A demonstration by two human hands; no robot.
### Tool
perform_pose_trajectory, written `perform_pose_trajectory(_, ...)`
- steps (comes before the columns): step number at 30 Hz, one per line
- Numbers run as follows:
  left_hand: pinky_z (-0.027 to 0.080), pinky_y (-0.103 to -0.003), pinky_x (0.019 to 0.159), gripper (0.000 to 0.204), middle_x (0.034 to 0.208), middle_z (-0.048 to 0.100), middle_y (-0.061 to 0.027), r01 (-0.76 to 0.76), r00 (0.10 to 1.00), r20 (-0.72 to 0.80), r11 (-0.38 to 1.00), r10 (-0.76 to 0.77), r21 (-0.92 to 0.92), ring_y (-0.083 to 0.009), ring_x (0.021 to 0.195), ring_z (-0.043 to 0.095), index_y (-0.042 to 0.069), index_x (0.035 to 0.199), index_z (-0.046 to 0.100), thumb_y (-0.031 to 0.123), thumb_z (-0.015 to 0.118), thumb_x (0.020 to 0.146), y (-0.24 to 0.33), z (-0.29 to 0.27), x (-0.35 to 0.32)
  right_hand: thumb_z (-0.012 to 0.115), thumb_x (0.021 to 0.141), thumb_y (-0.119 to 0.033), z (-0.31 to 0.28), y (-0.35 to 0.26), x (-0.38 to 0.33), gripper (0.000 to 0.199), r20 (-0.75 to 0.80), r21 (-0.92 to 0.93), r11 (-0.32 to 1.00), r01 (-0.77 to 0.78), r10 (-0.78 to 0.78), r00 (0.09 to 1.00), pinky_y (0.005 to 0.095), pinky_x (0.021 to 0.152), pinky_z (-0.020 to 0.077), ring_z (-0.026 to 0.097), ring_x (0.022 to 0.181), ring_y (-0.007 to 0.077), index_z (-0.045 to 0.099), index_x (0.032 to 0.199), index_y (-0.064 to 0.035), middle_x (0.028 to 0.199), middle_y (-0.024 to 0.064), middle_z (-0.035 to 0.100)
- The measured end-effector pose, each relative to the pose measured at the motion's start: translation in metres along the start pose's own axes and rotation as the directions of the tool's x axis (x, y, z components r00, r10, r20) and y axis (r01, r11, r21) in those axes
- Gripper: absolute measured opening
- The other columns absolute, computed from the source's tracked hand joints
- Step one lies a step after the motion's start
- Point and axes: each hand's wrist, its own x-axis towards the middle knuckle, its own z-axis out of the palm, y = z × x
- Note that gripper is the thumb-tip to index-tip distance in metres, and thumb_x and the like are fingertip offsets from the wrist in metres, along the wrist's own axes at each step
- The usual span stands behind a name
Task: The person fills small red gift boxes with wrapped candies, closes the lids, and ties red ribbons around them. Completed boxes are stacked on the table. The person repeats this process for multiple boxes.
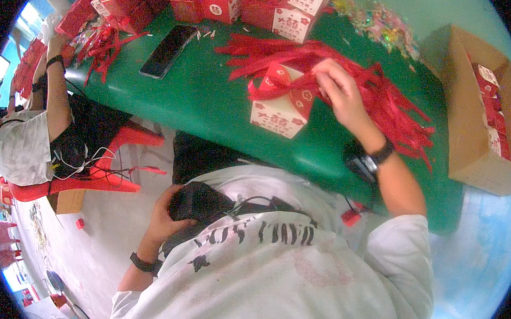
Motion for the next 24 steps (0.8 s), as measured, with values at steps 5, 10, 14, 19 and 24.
perform_pose_trajectory(5,0.05,-0.038,0.103,0.082,0.119,0.069,-0.0149,0.0,1.0,0.01,0.999,0.001,-0.052,-0.0281,0.115,0.067,0.002,0.132,0.061,0.028,0.099,0.064,0.001,0.002,0.001,0.054,0.11,-0.014,-0.003,0.005,0.001,0.016,0.004,-0.039,0.998,0.052,-0.051,0.999,0.0219,0.069,0.0423,0.051,0.082,0.0049,0.064,0.112,-0.0016,0.109,-0.0004,0.058)
perform_pose_trajectory(10,0.05,-0.038,0.102,0.08,0.118,0.069,-0.015,-0.065,0.998,-0.013,0.998,0.066,0.022,-0.0294,0.112,0.068,0.002,0.131,0.061,0.027,0.099,0.064,0.001,0.001,0.003,0.054,0.11,-0.014,-0.004,0.003,0.0,0.016,0.004,-0.018,1.0,0.018,-0.018,1.0,0.0213,0.07,0.043,0.052,0.084,0.0048,0.064,0.112,-0.0019,0.111,-0.0004,0.058)
perform_pose_trajectory(14,0.051,-0.038,0.1,0.081,0.118,0.068,-0.0153,-0.022,1.0,-0.022,1.0,0.023,0.015,-0.0308,0.11,0.068,0.002,0.129,0.062,0.025,0.1,0.062,0.004,0.003,0.001,0.054,0.11,-0.014,-0.002,0.001,0.0,0.016,-0.009,-0.009,1.0,0.018,-0.018,1.0,0.0217,0.069,0.0425,0.052,0.083,0.005,0.064,0.111,-0.0015,0.111,0.0001,0.058)
perform_pose_trajectory(19,0.053,-0.039,0.097,0.079,0.117,0.067,-0.0154,-0.13,0.987,-0.08,0.986,0.139,0.108,-0.0327,0.109,0.067,0.003,0.126,0.062,0.022,0.1,0.059,0.0,0.008,-0.003,0.055,0.11,-0.014,-0.003,0.001,0.001,0.016,0.008,-0.015,1.0,0.014,-0.014,1.0,0.022,0.068,0.0419,0.052,0.082,0.0052,0.064,0.11,-0.0009,0.11,0.0004,0.058)
perform_pose_trajectory(24,0.053,-0.04,0.095,0.077,0.113,0.065,-0.015,-0.146,0.979,-0.123,0.979,0.163,0.139,-0.0343,0.107,0.066,0.003,0.123,0.062,0.022,0.099,0.058,0.005,0.013,-0.009,0.055,0.11,-0.015,-0.004,0.007,0.001,0.017,0.002,-0.028,0.999,0.031,-0.031,1.0,0.0216,0.07,0.0425,0.052,0.084,0.0051,0.064,0.11,-0.0009,0.111,0.0002,0.058)
